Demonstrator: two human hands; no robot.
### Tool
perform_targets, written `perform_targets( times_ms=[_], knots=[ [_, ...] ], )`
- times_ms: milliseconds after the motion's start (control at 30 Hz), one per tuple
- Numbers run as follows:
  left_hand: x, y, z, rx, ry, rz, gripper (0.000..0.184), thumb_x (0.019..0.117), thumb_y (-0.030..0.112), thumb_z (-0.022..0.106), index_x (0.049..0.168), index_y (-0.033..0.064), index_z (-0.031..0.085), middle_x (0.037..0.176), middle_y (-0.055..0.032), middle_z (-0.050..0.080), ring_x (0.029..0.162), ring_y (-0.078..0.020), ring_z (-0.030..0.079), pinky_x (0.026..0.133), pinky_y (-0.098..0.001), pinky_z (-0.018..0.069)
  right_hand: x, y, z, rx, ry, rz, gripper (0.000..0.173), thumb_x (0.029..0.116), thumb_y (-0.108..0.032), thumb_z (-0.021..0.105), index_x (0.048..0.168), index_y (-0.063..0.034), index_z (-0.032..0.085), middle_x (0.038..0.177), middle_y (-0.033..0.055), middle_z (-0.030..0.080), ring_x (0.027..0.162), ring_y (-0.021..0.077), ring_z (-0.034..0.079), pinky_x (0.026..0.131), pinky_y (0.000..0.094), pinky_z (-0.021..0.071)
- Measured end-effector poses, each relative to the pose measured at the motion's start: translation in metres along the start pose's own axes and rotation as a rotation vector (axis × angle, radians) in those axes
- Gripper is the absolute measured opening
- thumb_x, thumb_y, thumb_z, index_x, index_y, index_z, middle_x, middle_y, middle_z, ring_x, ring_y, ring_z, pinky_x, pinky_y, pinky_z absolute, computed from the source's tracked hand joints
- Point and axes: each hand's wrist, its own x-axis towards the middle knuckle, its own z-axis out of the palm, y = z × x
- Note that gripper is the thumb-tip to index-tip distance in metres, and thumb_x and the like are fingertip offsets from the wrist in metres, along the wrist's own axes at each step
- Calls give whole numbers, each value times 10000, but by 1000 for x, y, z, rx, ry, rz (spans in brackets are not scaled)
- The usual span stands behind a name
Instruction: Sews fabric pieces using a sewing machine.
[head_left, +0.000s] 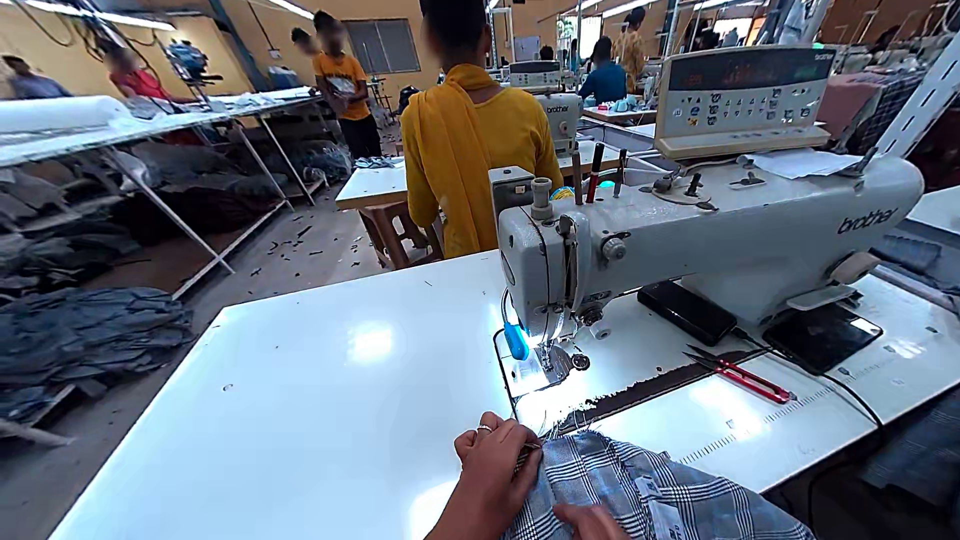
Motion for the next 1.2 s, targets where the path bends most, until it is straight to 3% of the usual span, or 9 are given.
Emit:
perform_targets(
  times_ms=[200, 367, 467, 567, 733, 900, 1000, 1100, 1200],
  knots=[
    [-2, 2, -2, 2, 45, -153, 267, 846, 248, 721, 979, 18, 693, 954, -155, 668, 921, -408, 645, 745, -621, 417, 26, 1, 14, -351, 139, -101, 385, 908, -1, 620, 1280, -35, 712, 1052, 280, 660, 840, 414, 697, 704, 492, 579],
    [0, 12, -18, -1, -78, -371, 421, 882, 280, 735, 1085, -77, 641, 989, -217, 671, 950, -418, 654, 825, -653, 418, 35, 1, 22, -523, 206, -140, 404, 860, -20, 676, 1258, -51, 731, 1005, 249, 675, 824, 385, 701, 657, 463, 561],
    [3, 30, -38, -7, -269, -503, 469, 901, 260, 748, 1175, -98, 617, 1056, -245, 666, 1028, -445, 637, 904, -678, 391, 49, 1, 14, -466, 217, -143, 205, 929, -102, 658, 1070, -33, 790, 981, 248, 680, 895, 412, 691, 720, 518, 545],
    [3, 41, -41, 1, -318, -586, 458, 908, 265, 747, 1186, -75, 616, 1097, -237, 662, 1071, -433, 625, 925, -663, 376, 72, 2, 0, -359, 125, -66, 161, 886, -165, 730, 922, -11, 763, 1034, 274, 662, 1040, 471, 633, 828, 620, 474],
    [8, 52, -39, 21, -308, -669, 425, 904, 210, 749, 1192, -69, 608, 1142, -237, 646, 1119, -435, 607, 950, -655, 371, 100, -16, -29, -340, -281, 242, 433, 957, -287, 707, 1283, -15, 622, 1383, 262, 514, 1353, 437, 434, 1038, 616, 353],
    [1, 55, -35, 32, -200, -661, 461, 877, 203, 774, 1196, -80, 600, 1104, -240, 664, 1073, -439, 628, 928, -666, 375, 109, -16, -36, -289, -472, 215, 345, 1023, -244, 619, 1253, 14, 636, 1286, 201, 624, 1295, 360, 513, 1098, 611, 263],
    [-10, 56, -30, 53, -67, -574, 388, 852, 166, 779, 1114, -82, 635, 984, -227, 688, 964, -442, 660, 867, -677, 395, 90, -5, -27, -223, -272, -15, 244, 975, -163, 656, 1107, 40, 692, 1092, 212, 688, 1127, 380, 617, 1032, 624, 329],
    [-24, 55, -25, 27, 86, -438, 231, 814, 82, 748, 973, -73, 688, 865, -206, 704, 842, -415, 691, 800, -678, 417, 65, 27, 1, -209, 288, -482, 98, 786, -118, 743, 843, -43, 713, 768, 110, 675, 746, 302, 674, 757, 553, 450],
    [-36, 58, -22, -38, 196, -308, 155, 785, 63, 739, 878, -55, 699, 770, -161, 689, 720, -330, 676, 755, -611, 425, 48, 42, 0, -206, 456, -685, 41, 832, -145, 693, 842, -111, 672, 759, 65, 656, 770, 236, 596, 846, 422, 343]
  ],
)
